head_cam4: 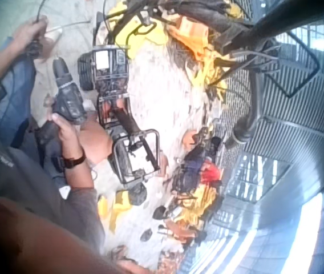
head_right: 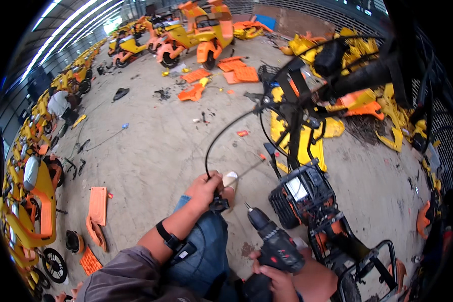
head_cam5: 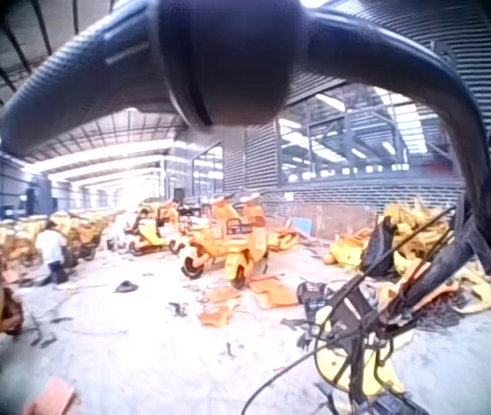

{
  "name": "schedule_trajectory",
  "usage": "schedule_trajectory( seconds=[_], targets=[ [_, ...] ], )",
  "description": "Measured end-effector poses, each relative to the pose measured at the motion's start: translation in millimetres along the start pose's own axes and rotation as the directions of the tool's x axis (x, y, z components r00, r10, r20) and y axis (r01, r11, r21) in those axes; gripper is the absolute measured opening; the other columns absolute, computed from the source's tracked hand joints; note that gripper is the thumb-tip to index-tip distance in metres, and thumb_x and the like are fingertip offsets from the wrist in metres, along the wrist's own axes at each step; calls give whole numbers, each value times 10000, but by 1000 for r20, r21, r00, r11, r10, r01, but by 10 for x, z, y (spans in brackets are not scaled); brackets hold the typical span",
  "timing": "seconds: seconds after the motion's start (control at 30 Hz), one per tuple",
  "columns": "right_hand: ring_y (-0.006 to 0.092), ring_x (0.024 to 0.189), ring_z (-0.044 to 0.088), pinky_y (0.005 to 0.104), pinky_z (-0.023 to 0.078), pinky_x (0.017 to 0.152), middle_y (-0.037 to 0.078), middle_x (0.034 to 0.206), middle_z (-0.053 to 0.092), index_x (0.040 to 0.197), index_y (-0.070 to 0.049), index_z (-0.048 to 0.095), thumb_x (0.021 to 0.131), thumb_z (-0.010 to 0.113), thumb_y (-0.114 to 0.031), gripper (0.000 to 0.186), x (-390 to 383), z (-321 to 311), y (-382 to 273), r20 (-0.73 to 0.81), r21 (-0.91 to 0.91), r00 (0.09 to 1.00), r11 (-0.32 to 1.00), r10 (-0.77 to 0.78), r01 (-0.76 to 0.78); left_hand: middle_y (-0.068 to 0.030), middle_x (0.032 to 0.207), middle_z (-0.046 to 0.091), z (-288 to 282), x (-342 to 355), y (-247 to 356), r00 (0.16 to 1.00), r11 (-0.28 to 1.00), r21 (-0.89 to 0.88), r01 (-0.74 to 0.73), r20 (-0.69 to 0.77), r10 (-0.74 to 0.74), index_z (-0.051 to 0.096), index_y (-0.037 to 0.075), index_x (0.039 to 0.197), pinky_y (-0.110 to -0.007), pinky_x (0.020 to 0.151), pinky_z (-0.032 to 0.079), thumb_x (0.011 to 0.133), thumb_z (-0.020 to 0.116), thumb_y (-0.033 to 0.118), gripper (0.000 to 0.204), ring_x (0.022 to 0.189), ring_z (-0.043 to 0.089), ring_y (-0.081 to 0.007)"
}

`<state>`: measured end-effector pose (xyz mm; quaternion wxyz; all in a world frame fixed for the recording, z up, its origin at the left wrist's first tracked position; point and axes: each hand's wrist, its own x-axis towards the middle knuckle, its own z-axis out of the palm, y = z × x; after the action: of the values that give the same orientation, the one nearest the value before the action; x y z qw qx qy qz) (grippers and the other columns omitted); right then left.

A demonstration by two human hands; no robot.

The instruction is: The person uses a power drill and their hands to disassemble and adjust parts of a motorcycle braking or steering assembly while seated on the floor in a large service bay.

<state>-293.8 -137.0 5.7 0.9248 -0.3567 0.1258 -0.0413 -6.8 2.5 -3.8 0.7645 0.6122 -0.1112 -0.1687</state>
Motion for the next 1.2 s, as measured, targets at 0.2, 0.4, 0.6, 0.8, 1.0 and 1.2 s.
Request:
schedule_trajectory(
  seconds=[0.2,0.4,0.6,0.8,1.0,1.2],
  targets=[
    [117,806,614,277,524,729,140,1156,642,1348,-5,475,795,696,12,596,72,143,49,51,-286,998,958,29,-13,-20,597,522,-30,-2,-70,997,989,-132,62,-42,-68,577,39,783,-263,477,400,959,587,180,226,503,480,-105],
    [124,803,615,276,525,724,155,1180,622,1364,-11,454,811,676,14,597,102,20,85,100,-362,995,931,-20,55,-34,598,498,-19,-8,-44,997,988,-142,56,-50,-64,520,42,741,-281,479,426,970,562,176,268,496,482,-131],
    [146,800,623,291,527,727,164,1173,621,1356,-8,463,789,673,28,606,145,40,138,34,-210,998,977,46,-37,-32,608,484,25,11,-3,987,976,-213,41,-146,-74,510,53,771,-295,477,449,988,541,197,263,500,484,-136],
    [184,790,631,309,529,724,181,1152,636,1292,13,516,748,657,38,563,173,123,114,12,-272,1000,962,20,-16,-35,612,486,37,25,-57,989,983,-185,16,-139,-43,499,62,766,-299,477,467,1002,532,226,289,499,495,-143],
    [137,791,620,294,521,721,152,1174,636,1338,-11,478,779,687,27,598,187,23,230,-5,-223,999,974,43,-43,-35,609,516,15,1,-63,991,986,-162,48,-114,-67,523,57,751,-315,511,479,997,532,203,286,532,560,-152],
    [138,909,650,277,511,785,87,1089,684,1304,-21,548,810,676,-4,510,188,-4,166,42,-597,994,795,-101,106,-8,614,526,-11,41,-67,997,999,46,-14,-78,17,557,61,734,-257,548,402,979,558,204,284,568,476,-93]
  ],
)
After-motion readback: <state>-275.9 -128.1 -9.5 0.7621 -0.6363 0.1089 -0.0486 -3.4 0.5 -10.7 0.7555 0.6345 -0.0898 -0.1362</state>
